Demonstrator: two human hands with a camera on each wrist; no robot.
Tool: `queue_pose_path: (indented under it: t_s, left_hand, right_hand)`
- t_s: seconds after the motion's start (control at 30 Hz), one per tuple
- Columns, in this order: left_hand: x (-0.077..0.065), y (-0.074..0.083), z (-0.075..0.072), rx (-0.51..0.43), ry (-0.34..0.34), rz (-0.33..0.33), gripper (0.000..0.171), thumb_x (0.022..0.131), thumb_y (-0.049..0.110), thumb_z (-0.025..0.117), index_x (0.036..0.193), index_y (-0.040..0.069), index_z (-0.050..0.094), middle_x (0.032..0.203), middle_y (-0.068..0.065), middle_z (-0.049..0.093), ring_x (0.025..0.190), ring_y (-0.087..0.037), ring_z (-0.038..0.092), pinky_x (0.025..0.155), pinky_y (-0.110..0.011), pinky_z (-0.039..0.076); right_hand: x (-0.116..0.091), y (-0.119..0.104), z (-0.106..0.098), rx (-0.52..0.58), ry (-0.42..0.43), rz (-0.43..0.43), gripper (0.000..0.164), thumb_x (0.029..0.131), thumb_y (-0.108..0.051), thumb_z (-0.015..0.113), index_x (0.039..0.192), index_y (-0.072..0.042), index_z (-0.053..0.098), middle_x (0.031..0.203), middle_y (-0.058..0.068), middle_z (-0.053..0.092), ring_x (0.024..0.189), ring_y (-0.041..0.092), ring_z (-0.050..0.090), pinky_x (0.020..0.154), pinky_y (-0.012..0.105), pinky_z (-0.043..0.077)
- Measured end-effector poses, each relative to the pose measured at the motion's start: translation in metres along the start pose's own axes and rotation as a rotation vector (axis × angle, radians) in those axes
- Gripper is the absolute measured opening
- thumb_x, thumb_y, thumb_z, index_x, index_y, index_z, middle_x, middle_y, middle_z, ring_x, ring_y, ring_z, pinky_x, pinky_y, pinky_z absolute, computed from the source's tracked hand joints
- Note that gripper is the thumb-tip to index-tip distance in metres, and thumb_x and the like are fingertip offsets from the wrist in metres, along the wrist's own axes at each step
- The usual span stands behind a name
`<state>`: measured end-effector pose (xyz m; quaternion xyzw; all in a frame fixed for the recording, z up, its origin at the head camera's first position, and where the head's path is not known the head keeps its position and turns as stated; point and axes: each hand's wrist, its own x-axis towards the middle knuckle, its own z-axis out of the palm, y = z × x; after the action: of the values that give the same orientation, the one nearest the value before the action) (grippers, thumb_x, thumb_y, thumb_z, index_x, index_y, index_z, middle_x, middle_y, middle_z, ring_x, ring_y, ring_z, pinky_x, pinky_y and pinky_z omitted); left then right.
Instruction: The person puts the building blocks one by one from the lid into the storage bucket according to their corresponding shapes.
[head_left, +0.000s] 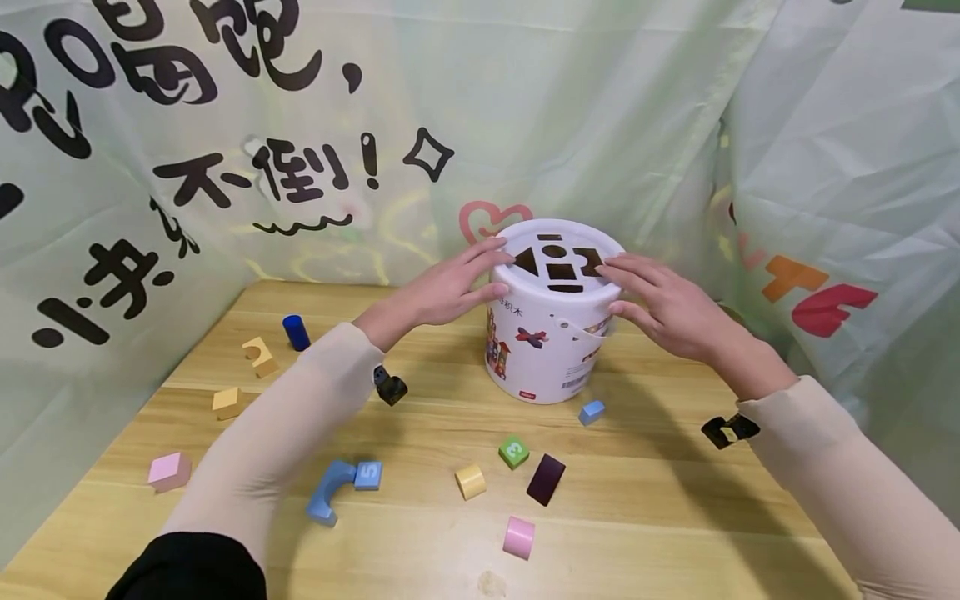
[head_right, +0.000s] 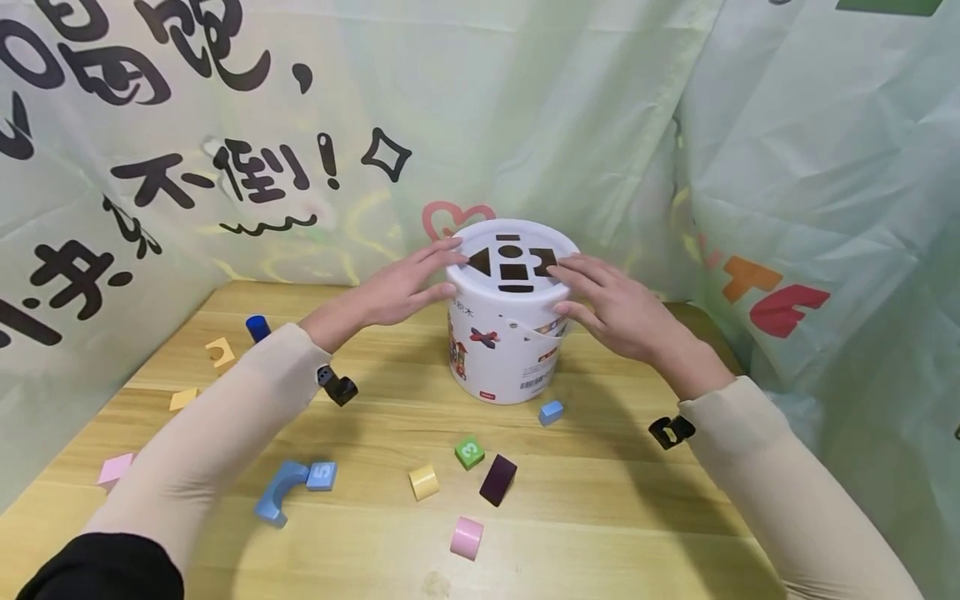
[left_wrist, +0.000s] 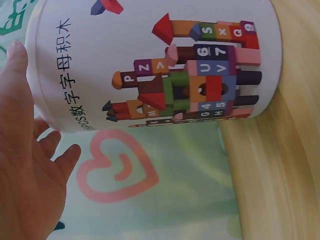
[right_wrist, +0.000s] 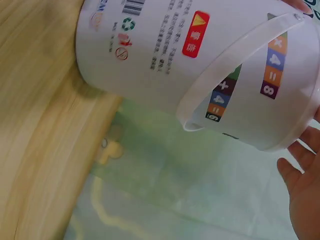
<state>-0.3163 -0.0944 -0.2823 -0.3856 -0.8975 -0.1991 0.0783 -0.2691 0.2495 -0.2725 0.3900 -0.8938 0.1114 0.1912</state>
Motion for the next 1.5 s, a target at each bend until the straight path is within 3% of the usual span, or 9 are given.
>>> queue_pose_path:
  t_s: [0.13, 0.27, 0.43, 0.63, 0.9, 1.13, 1.3, 1.5]
  left_hand:
    - [-0.011, -0.004, -0.007, -0.022, 0.012, -0.002, 0.050, 0.103, 0.047, 0.042, 0.145, 0.019, 0.045, 0.162, 0.001, 0.019, 0.142, -0.029, 0.030, 0.110, -0.051, 0.032]
    - [-0.021, -0.007, -0.011, -0.033, 0.028, -0.011, 0.052, 0.102, 0.051, 0.040, 0.143, 0.019, 0.047, 0.161, 0.001, 0.021, 0.143, -0.027, 0.029, 0.111, -0.050, 0.032]
    - [-0.036, -0.012, -0.012, -0.072, 0.046, -0.016, 0.058, 0.101, 0.057, 0.037, 0.143, 0.020, 0.047, 0.161, 0.002, 0.021, 0.143, -0.030, 0.029, 0.111, -0.053, 0.030]
    - [-0.052, -0.014, -0.018, -0.107, 0.061, -0.031, 0.059, 0.100, 0.058, 0.040, 0.142, 0.018, 0.050, 0.161, 0.002, 0.023, 0.145, -0.027, 0.024, 0.110, -0.058, 0.028]
    - [-0.065, -0.012, -0.027, -0.099, 0.088, -0.052, 0.051, 0.100, 0.049, 0.050, 0.138, 0.015, 0.055, 0.157, -0.003, 0.031, 0.143, -0.028, 0.029, 0.111, -0.055, 0.030]
    - [-0.084, -0.018, -0.026, -0.112, 0.121, -0.082, 0.052, 0.098, 0.047, 0.054, 0.141, 0.019, 0.052, 0.158, 0.003, 0.029, 0.143, -0.026, 0.029, 0.111, -0.055, 0.028]
    - [-0.099, -0.015, -0.027, -0.062, 0.184, -0.113, 0.055, 0.101, 0.049, 0.046, 0.148, 0.019, 0.046, 0.158, 0.004, 0.031, 0.145, -0.023, 0.026, 0.112, -0.056, 0.025]
    - [-0.115, -0.008, -0.033, -0.002, 0.209, -0.207, 0.059, 0.102, 0.050, 0.041, 0.153, 0.021, 0.035, 0.159, 0.004, 0.027, 0.147, -0.017, 0.016, 0.116, -0.053, 0.019]
  right_hand:
    - [0.004, -0.007, 0.005, 0.022, 0.010, -0.005, 0.048, 0.097, -0.024, 0.062, 0.142, -0.011, 0.052, 0.146, 0.014, 0.046, 0.138, 0.036, 0.035, 0.106, 0.059, 0.033]
    - [0.009, -0.014, 0.010, 0.043, 0.044, -0.039, 0.044, 0.096, -0.026, 0.063, 0.137, -0.011, 0.057, 0.145, 0.011, 0.049, 0.140, 0.032, 0.034, 0.109, 0.055, 0.031]
    - [0.015, -0.018, 0.015, 0.098, 0.029, -0.082, 0.044, 0.099, -0.031, 0.059, 0.139, -0.013, 0.055, 0.148, 0.010, 0.045, 0.142, 0.033, 0.030, 0.111, 0.055, 0.028]
    - [0.021, -0.024, 0.025, 0.130, 0.079, -0.122, 0.042, 0.100, -0.031, 0.056, 0.139, -0.013, 0.056, 0.145, 0.010, 0.050, 0.138, 0.034, 0.036, 0.112, 0.053, 0.029]
    - [0.030, -0.041, 0.037, 0.157, 0.205, -0.124, 0.038, 0.101, -0.036, 0.054, 0.127, -0.010, 0.065, 0.135, 0.007, 0.059, 0.133, 0.030, 0.045, 0.110, 0.049, 0.033]
    - [0.033, -0.058, 0.044, 0.171, 0.221, -0.082, 0.036, 0.098, -0.031, 0.060, 0.128, -0.011, 0.065, 0.137, 0.006, 0.058, 0.135, 0.027, 0.044, 0.110, 0.050, 0.034]
    - [0.038, -0.071, 0.051, 0.165, 0.253, -0.108, 0.047, 0.100, -0.046, 0.050, 0.127, -0.011, 0.066, 0.136, 0.007, 0.058, 0.135, 0.027, 0.044, 0.111, 0.048, 0.032]
    - [0.045, -0.091, 0.056, 0.147, 0.277, -0.129, 0.060, 0.099, -0.055, 0.038, 0.126, -0.010, 0.066, 0.134, 0.010, 0.059, 0.134, 0.028, 0.045, 0.111, 0.048, 0.033]
